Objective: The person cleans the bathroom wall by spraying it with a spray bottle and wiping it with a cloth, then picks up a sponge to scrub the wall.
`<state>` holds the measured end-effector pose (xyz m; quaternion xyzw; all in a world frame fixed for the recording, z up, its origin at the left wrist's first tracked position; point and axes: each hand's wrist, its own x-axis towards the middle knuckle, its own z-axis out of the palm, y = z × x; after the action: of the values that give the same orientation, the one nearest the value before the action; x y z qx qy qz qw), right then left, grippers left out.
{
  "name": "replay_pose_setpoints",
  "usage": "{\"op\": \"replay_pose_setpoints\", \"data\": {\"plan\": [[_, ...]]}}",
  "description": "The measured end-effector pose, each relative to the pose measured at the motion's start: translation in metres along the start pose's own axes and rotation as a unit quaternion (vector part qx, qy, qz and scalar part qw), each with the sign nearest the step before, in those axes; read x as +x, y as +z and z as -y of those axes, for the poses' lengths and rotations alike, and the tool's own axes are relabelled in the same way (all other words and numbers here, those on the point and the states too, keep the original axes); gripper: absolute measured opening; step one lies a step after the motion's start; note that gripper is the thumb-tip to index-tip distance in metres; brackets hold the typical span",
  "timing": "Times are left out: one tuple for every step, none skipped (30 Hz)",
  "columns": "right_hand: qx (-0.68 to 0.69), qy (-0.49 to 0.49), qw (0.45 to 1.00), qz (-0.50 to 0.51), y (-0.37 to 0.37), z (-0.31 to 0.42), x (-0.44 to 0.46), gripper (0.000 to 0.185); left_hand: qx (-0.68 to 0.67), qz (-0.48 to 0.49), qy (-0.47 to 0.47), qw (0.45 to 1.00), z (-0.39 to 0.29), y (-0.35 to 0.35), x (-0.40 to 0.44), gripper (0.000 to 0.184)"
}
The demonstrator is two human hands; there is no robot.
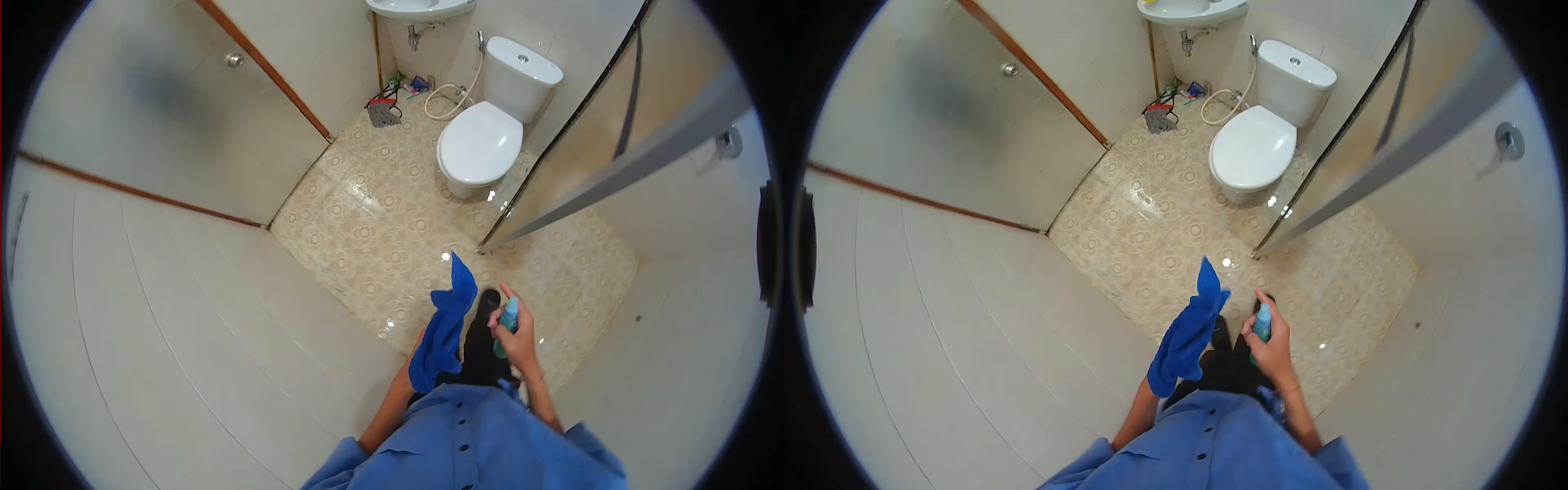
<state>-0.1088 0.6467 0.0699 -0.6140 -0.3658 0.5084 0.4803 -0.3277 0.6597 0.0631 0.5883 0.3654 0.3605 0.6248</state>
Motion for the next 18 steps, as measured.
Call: {"op": "replay_pose_setpoints", "data": {"plan": [[0.025, 0.015, 0.998, 0.053, 0.017, 0.019, 0.019, 0.082, -0.005, -0.002, -0.009, 1.000, 0.000, -0.022, 0.013, 0.072], [0.048, 0.028, 0.993, 0.106, 0.032, 0.035, 0.035, 0.086, -0.015, 0.002, -0.019, 1.000, 0.000, -0.046, 0.025, 0.070], [0.049, 0.029, 0.994, 0.092, 0.052, 0.049, 0.053, 0.086, -0.028, 0.009, -0.028, 0.999, 0.000, -0.069, 0.045, 0.068], [0.052, 0.022, 0.993, 0.100, 0.073, 0.064, 0.074, 0.089, -0.046, 0.021, -0.038, 0.998, 0.000, -0.092, 0.062, 0.066], [0.055, 0.014, 0.993, 0.108, 0.090, 0.074, 0.094, 0.092, -0.067, 0.036, -0.049, 0.996, 0.002, -0.114, 0.082, 0.064], [0.075, 0.008, 0.991, 0.113, 0.102, 0.073, 0.116, 0.081, -0.088, 0.051, -0.065, 0.993, 0.002, -0.135, 0.101, 0.062], [0.072, 0.009, 0.992, 0.104, 0.118, 0.078, 0.141, 0.081, -0.111, 0.064, -0.080, 0.988, 0.001, -0.158, 0.122, 0.060], [0.084, 0.020, 0.990, 0.115, 0.134, 0.087, 0.171, 0.063, -0.136, 0.074, -0.095, 0.983, -0.002, -0.181, 0.145, 0.058], [0.094, 0.029, 0.987, 0.131, 0.148, 0.095, 0.201, 0.046, -0.159, 0.076, -0.109, 0.978, -0.003, -0.204, 0.167, 0.056], [0.087, 0.030, 0.987, 0.134, 0.164, 0.099, 0.228, 0.046, -0.182, 0.067, -0.120, 0.974, -0.005, -0.230, 0.187, 0.054], [0.062, 0.000, 0.991, 0.122, 0.181, 0.100, 0.256, 0.030, -0.199, 0.050, -0.124, 0.971, -0.006, -0.255, 0.205, 0.052], [0.042, -0.039, 0.992, 0.109, 0.197, 0.103, 0.291, 0.014, -0.206, 0.026, -0.116, 0.971, -0.005, -0.283, 0.225, 0.050], [0.045, -0.051, 0.992, 0.106, 0.211, 0.107, 0.328, 0.014, -0.195, -0.009, -0.093, 0.976, -0.006, -0.311, 0.245, 0.048], [0.002, -0.100, 0.991, 0.084, 0.224, 0.107, 0.357, 0.013, -0.175, -0.056, -0.046, 0.982, -0.002, -0.334, 0.264, 0.044], [-0.046, -0.141, 0.987, 0.060, 0.237, 0.117, 0.378, 0.013, -0.169, -0.076, -0.027, 0.982, 0.001, -0.355, 0.280, 0.041], [-0.031, -0.147, 0.988, 0.044, 0.251, 0.130, 0.398, 0.011, -0.163, -0.097, -0.009, 0.982, 0.004, -0.375, 0.295, 0.039], [-0.035, -0.144, 0.988, 0.037, 0.265, 0.141, 0.414, 0.011, -0.251, -0.131, -0.040, 0.958, 0.002, -0.393, 0.316, 0.035], [-0.087, -0.168, 0.980, 0.056, 0.280, 0.151, 0.433, 0.011, -0.296, -0.143, -0.056, 0.943, 0.000, -0.408, 0.338, 0.032]]}}
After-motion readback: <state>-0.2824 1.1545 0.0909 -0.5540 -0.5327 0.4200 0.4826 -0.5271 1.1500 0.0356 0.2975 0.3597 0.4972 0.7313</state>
